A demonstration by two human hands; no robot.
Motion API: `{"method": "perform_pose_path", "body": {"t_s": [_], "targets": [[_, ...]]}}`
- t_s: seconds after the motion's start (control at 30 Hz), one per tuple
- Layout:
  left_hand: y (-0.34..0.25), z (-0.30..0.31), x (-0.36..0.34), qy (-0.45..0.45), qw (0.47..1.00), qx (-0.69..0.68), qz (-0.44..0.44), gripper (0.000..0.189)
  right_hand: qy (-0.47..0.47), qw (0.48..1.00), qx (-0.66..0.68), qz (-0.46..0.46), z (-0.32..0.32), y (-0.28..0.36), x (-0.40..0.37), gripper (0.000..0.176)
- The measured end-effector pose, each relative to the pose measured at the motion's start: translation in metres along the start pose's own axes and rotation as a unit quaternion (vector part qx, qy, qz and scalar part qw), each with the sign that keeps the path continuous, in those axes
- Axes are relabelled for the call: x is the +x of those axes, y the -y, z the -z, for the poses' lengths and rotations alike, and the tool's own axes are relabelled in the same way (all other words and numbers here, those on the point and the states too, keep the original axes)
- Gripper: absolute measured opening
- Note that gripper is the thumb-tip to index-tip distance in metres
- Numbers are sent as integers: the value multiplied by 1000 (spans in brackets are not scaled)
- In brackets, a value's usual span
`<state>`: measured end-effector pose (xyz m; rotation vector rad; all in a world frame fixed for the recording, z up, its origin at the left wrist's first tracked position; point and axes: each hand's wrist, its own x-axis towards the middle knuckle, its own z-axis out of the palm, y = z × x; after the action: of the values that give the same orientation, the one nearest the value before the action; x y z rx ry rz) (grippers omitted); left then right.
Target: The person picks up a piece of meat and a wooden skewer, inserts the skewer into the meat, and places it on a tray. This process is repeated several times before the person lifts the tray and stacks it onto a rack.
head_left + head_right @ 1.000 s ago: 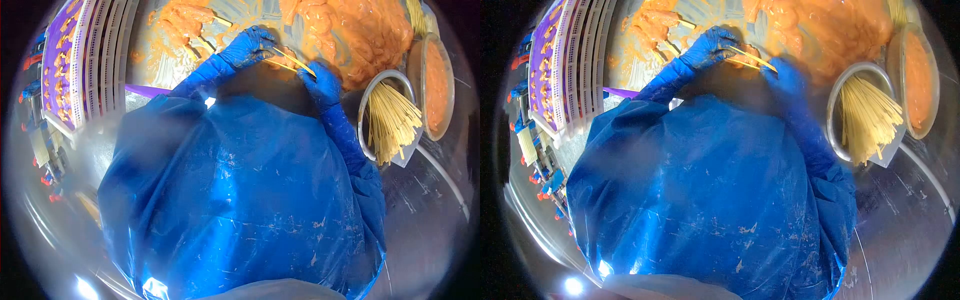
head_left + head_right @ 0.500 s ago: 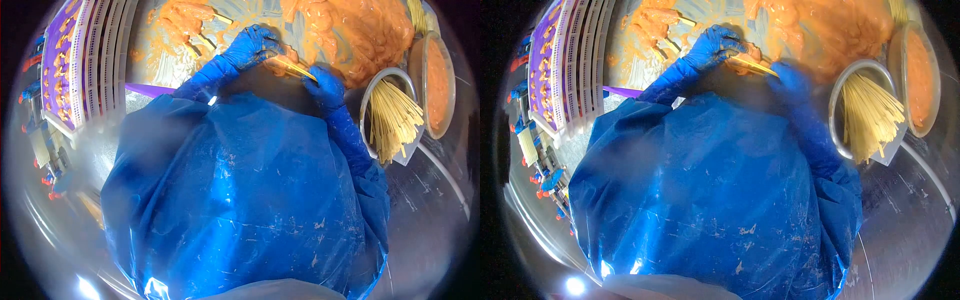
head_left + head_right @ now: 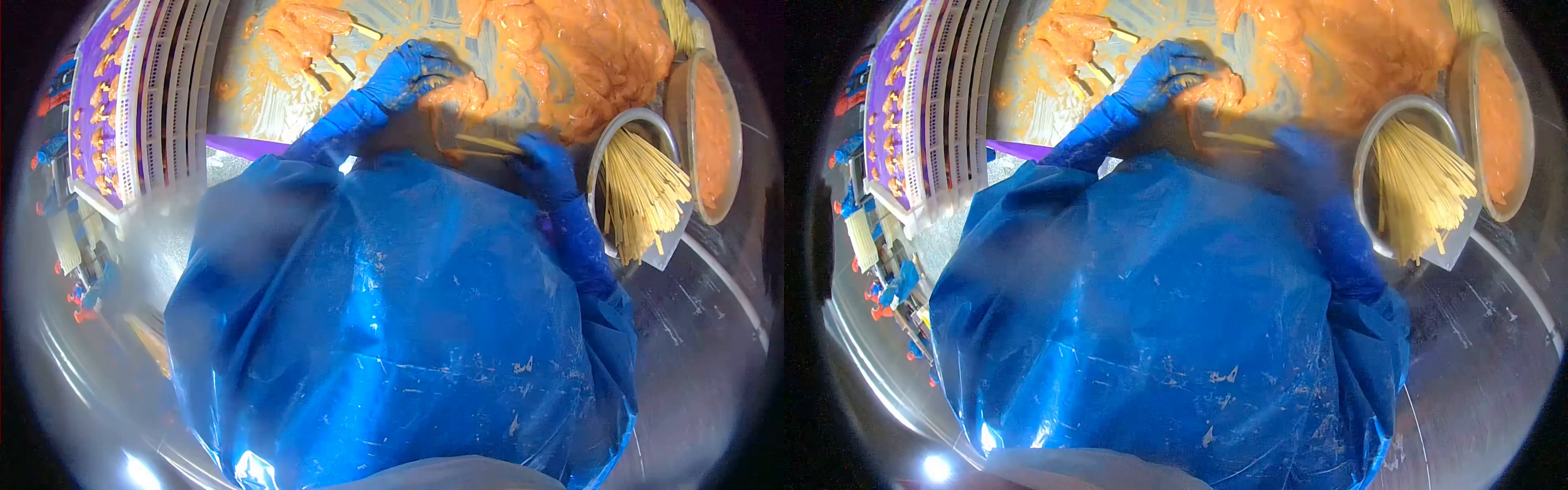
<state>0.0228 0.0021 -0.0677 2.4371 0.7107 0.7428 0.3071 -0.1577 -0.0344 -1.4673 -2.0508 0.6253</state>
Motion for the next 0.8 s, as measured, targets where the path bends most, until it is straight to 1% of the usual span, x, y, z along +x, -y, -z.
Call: {"method": "perform_pose_path", "body": {"t_s": [0.03, 0.07, 0.1, 0.13, 0.17, 0.23, 0.3, 0.33, 0.4, 0.5, 0.57, 0.63, 0.67, 0.7, 0.73, 0.77, 0.8], "targets": [[1, 1, -2, -33, 999, -30, -4, 27, 1, 1000, 0, 2, -1, -7, -2, 25], [-3, 5, -5, -33, 999, -30, -4, 27, 4, 999, 20, -50, 6, 1, 7, 25], [-11, 11, -9, -6, 1000, -25, 10, 25, 7, 994, 39, -104, 10, 9, 14, 25], [-18, 14, -12, 21, 999, -21, 25, 22, 7, 994, 40, -105, 9, 15, 23, 25], [-19, 16, -13, 22, 999, -22, 26, 22, 20, 994, 48, -101, 4, 20, 35, 26], [-20, 21, -15, 17, 999, 38, 30, 23, 35, 993, 59, -93, -8, 21, 55, 27], [-17, 23, -15, 13, 999, 41, 26, 23, 48, 998, -18, -35, -18, 22, 68, 26], [-15, 24, -15, 9, 999, 41, 18, 23, 50, 998, -16, -32, -19, 22, 69, 26], [-11, 24, -15, -1, 999, 38, 15, 23, 70, 997, -21, 9, -20, 19, 63, 25], [-6, 23, -10, -12, 1000, 19, 12, 24, 93, 995, -20, 24, -12, 15, 51, 24], [0, 25, -9, -12, 1000, 12, 11, 24, 92, 995, -26, 23, -1, 15, 41, 23], [8, 24, -8, -38, 999, 27, 4, 27, 89, 995, -32, 23, 9, 22, 30, 24], [5, 25, -8, -38, 999, 27, 3, 27, 84, 994, -26, -63, 21, 32, 28, 24], [1, 24, -9, -84, 995, 37, 40, 29, 78, 986, -20, -149, 26, 38, 26, 24], [-3, 23, -9, -128, 988, 45, 76, 30, 76, 985, -20, -151, 20, 34, 20, 24], [-9, 23, -5, -126, 988, 44, 73, 30, 37, 979, 96, -174, 6, 27, 8, 24], [-18, 22, -1, -118, 991, 29, 52, 31, -2, 959, 209, -193, -7, 20, -5, 24]]}}
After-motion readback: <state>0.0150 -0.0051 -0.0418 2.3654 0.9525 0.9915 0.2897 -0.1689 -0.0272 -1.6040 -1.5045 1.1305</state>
